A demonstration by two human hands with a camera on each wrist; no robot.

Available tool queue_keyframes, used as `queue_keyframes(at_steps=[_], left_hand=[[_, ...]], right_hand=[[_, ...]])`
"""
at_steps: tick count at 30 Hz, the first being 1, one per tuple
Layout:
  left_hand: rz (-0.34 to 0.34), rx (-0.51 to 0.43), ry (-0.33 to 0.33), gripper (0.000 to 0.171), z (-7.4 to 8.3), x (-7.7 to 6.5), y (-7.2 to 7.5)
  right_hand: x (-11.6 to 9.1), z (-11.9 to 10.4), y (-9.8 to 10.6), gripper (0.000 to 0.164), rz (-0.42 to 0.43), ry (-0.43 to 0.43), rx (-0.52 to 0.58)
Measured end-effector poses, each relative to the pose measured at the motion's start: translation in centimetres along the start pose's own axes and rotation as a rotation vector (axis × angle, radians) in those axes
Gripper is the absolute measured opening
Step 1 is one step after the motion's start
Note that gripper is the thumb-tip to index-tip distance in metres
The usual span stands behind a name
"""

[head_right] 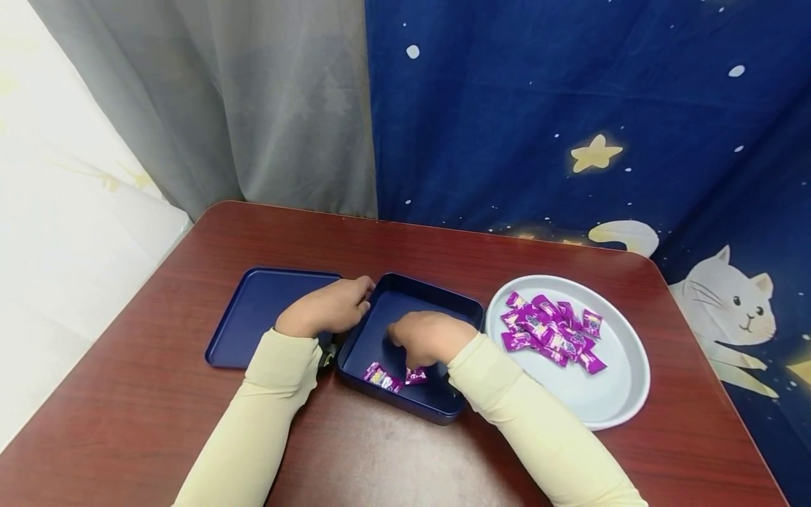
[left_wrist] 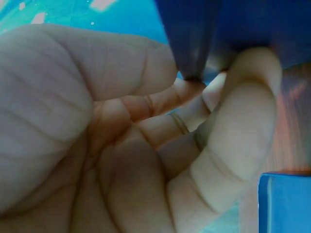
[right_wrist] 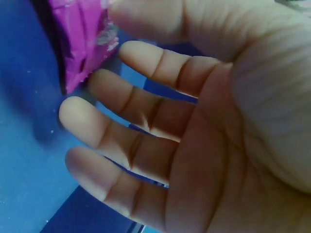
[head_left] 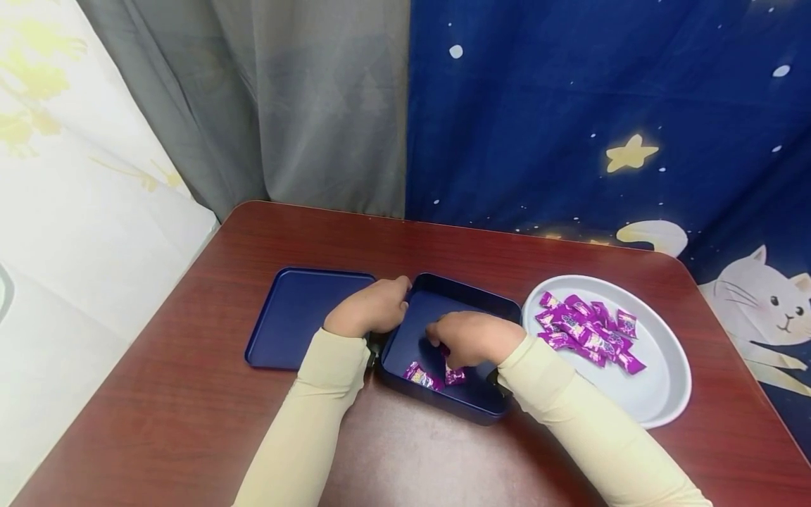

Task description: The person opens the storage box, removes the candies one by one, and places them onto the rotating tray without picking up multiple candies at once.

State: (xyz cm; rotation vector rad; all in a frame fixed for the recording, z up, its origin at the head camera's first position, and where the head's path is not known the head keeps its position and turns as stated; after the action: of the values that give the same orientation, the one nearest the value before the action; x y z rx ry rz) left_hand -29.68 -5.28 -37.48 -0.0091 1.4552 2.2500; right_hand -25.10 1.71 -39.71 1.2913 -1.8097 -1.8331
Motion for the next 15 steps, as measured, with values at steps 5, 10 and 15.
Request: queue_keyframes(at_steps=[5, 10, 15], left_hand=[[0.006, 0.000, -0.003, 0.033, 0.02, 0.02, 0.06], [0.003, -0.004, -0.001, 0.033, -0.01, 0.00, 0.04], [-0.005, -0.013, 0.004, 0.032, -0.10, 0.09, -0.09]], right_hand=[[-0.07, -0.07, -0.01, 0.043, 0.002, 0.008, -0.017], [0.06, 0.05, -0.26, 0.042, 0.003, -0.011, -0.029], [0.22, 0.24, -0.49, 0.035, 0.010, -0.026, -0.025]])
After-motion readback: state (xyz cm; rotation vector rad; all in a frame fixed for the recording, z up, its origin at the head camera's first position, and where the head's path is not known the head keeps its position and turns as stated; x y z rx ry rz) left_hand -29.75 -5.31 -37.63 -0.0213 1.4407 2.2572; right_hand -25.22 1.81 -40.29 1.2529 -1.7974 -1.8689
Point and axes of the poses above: each hand's wrist, its own x-axis towards the middle knuckle, its own y-axis out of the back of the hand, z = x × y, the point moved 10 cm from there along x, towards the middle knuckle, and after that the axes turned 3 degrees about y, right-handed, at the moved point
